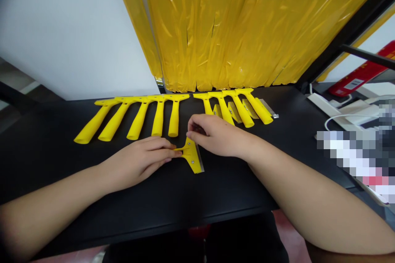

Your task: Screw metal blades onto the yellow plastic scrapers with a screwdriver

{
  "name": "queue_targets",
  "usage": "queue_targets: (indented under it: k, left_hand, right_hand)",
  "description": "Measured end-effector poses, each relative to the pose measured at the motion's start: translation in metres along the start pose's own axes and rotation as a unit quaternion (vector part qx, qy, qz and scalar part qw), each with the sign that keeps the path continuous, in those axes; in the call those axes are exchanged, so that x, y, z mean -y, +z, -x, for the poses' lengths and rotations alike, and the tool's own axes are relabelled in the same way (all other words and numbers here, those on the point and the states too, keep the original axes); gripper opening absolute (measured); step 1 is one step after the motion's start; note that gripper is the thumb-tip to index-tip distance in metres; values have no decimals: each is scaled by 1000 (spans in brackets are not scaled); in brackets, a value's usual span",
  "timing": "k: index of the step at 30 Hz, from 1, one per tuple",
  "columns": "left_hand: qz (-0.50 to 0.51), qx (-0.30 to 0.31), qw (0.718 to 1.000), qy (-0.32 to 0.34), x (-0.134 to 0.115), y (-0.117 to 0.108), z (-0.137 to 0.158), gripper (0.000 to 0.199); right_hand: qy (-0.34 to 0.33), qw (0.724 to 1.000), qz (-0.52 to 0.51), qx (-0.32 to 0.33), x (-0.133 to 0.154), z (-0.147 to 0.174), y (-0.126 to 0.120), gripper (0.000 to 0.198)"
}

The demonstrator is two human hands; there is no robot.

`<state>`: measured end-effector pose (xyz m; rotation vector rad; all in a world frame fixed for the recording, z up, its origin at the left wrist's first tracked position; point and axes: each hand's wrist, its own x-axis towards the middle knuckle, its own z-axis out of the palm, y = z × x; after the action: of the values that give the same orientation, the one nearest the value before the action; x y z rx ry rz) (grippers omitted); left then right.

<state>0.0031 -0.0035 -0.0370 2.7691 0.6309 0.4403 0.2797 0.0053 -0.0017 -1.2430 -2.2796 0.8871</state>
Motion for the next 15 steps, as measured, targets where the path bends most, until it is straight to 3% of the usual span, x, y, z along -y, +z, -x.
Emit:
queue_targets:
  k: [3,6,15]
  left_hand:
    - [-1,-7,1000,6,0,1,1,30]
    - [-3,-6,1000,5,0,1,1,30]
    - [-4,-6,1000,-1,0,1,-1,28]
  right_hand:
    - [-39,992,-107,-47,0,-1,-6,22]
    - [-60,982,-166,-70,0,3,-14,25]
    - [-168,974,-89,-120,8,14,-16,17]
